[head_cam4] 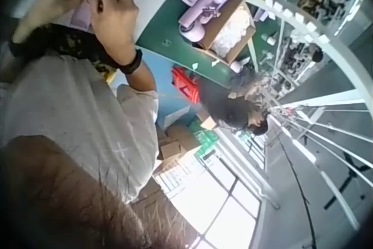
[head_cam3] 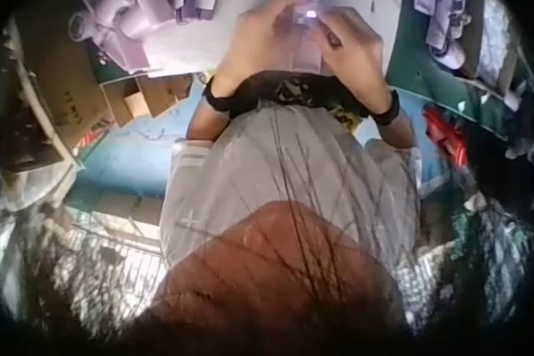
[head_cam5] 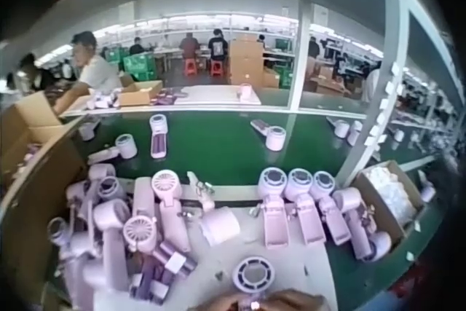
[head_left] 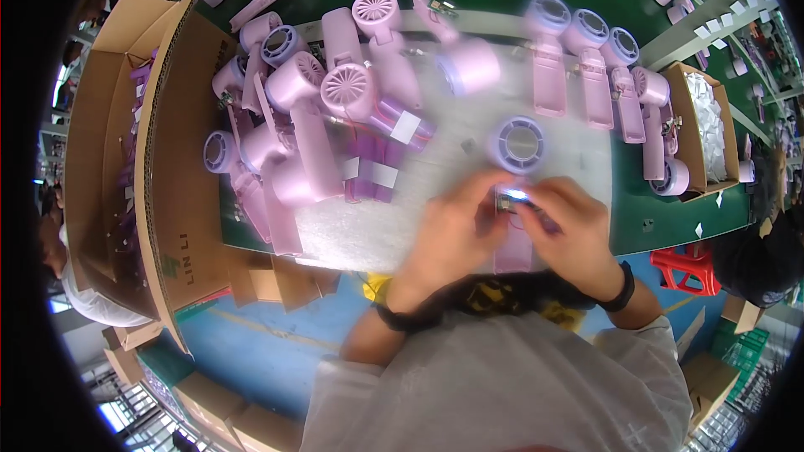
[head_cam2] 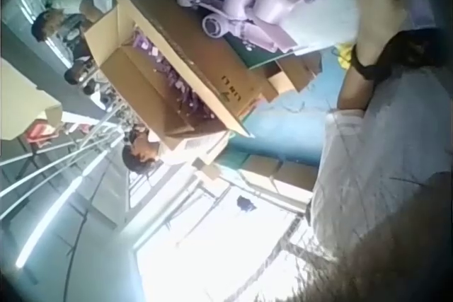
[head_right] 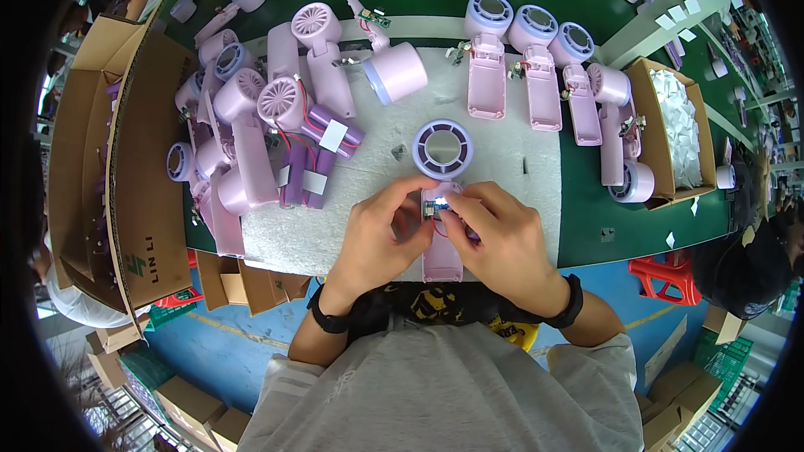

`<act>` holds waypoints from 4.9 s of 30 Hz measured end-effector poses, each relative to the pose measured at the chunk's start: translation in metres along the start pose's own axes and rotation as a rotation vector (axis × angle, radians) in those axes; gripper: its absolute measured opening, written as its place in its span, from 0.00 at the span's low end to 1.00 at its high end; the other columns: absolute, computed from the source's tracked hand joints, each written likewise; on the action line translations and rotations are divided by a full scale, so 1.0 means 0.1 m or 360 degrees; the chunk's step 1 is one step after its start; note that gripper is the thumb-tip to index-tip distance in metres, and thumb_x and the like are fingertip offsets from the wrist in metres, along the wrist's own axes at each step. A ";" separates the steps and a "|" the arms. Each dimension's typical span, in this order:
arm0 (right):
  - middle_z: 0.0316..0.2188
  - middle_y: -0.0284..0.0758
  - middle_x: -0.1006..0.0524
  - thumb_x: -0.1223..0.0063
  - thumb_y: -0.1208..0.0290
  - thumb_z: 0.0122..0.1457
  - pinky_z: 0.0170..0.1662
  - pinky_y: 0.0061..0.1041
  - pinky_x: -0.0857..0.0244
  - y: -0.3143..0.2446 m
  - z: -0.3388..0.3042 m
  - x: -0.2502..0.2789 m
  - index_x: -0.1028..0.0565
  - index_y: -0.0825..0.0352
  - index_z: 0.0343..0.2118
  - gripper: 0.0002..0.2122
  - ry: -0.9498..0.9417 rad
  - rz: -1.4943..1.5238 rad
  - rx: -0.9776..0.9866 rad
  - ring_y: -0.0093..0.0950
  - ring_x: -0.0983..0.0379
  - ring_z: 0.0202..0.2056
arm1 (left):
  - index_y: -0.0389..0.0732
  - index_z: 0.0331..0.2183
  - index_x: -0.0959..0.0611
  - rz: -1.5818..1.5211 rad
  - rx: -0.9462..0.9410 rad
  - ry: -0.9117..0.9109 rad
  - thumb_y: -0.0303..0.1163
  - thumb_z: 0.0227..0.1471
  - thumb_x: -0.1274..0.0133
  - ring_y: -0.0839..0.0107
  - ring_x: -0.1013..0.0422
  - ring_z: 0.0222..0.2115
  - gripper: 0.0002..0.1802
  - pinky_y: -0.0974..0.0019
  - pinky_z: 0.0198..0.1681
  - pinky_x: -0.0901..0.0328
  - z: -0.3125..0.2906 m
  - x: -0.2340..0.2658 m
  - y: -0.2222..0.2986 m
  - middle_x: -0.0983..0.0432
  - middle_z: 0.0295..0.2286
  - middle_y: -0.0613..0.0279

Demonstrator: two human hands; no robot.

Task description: The person assembles portable fans by connecting a battery pack and circuit board to the housing, testing the connection, and setting the unit aside. They then reach into a box for more batteries to repeat the process.

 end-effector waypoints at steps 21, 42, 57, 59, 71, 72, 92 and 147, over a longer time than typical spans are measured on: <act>0.33 0.37 0.23 0.34 0.74 0.49 0.37 0.25 0.29 0.23 0.14 0.30 0.29 0.69 0.51 0.25 -0.0767 0.0396 -0.0181 0.28 0.24 0.30 | 0.47 0.42 0.14 0.0038 -0.0187 -0.0060 0.18 0.47 0.44 0.56 0.22 0.33 0.20 0.64 0.34 0.29 0.07 -0.11 -0.04 0.21 0.39 0.53; 0.40 0.42 0.23 0.41 0.83 0.47 0.37 0.35 0.28 0.17 -0.11 0.49 0.24 0.75 0.32 0.08 -0.0585 -0.0220 0.0282 0.41 0.25 0.36 | 0.47 0.42 0.13 -0.0005 -0.0087 -0.0140 0.19 0.42 0.43 0.68 0.25 0.29 0.22 0.69 0.31 0.31 0.04 0.01 -0.01 0.21 0.39 0.58; 0.41 0.41 0.22 0.40 0.83 0.42 0.38 0.34 0.26 0.20 -0.10 0.48 0.24 0.72 0.31 0.10 -0.0631 -0.0273 0.0322 0.39 0.23 0.37 | 0.46 0.42 0.14 -0.0140 0.0045 -0.0164 0.16 0.41 0.44 0.71 0.24 0.31 0.23 0.70 0.32 0.31 0.07 0.03 0.05 0.21 0.39 0.58; 0.42 0.41 0.22 0.39 0.83 0.42 0.37 0.34 0.26 0.21 -0.08 0.49 0.24 0.72 0.31 0.10 -0.0625 -0.0241 0.0318 0.39 0.23 0.36 | 0.46 0.42 0.14 -0.0128 0.0019 -0.0119 0.16 0.41 0.43 0.72 0.25 0.30 0.23 0.70 0.32 0.31 0.06 0.03 0.04 0.21 0.38 0.58; 0.44 0.41 0.24 0.39 0.83 0.45 0.41 0.35 0.28 0.12 -0.10 0.50 0.24 0.72 0.31 0.09 -0.0653 -0.0342 0.0293 0.40 0.25 0.39 | 0.46 0.40 0.13 -0.0111 -0.0014 -0.0088 0.17 0.41 0.42 0.73 0.26 0.29 0.22 0.72 0.32 0.32 0.07 0.05 0.04 0.21 0.37 0.60; 0.45 0.42 0.25 0.39 0.82 0.45 0.43 0.35 0.28 0.11 -0.09 0.49 0.25 0.72 0.31 0.09 -0.0704 -0.0400 0.0260 0.40 0.25 0.41 | 0.46 0.40 0.13 -0.0120 -0.0013 -0.0091 0.17 0.41 0.42 0.73 0.26 0.29 0.22 0.72 0.32 0.32 0.07 0.04 0.03 0.21 0.37 0.60; 0.42 0.38 0.27 0.37 0.74 0.52 0.38 0.30 0.34 0.50 0.12 1.21 0.28 0.68 0.32 0.10 -0.0304 -0.0179 -0.0462 0.29 0.28 0.38 | 0.47 0.39 0.13 -0.0053 -0.0100 -0.0051 0.18 0.39 0.41 0.69 0.23 0.30 0.21 0.69 0.33 0.29 0.08 0.02 0.04 0.20 0.38 0.59; 0.40 0.41 0.22 0.30 0.77 0.41 0.43 0.31 0.29 0.28 -0.08 0.42 0.21 0.68 0.42 0.21 -0.0754 0.0115 0.0208 0.40 0.24 0.38 | 0.48 0.39 0.12 0.0113 -0.0190 -0.0005 0.22 0.39 0.36 0.63 0.21 0.31 0.20 0.65 0.34 0.27 0.08 0.00 0.01 0.19 0.38 0.56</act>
Point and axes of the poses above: each hand's wrist, its own z-axis towards the middle knuckle, its own x-axis out of the back of the hand, y = z × x, the point moved 4 cm from there along z, towards the middle knuckle
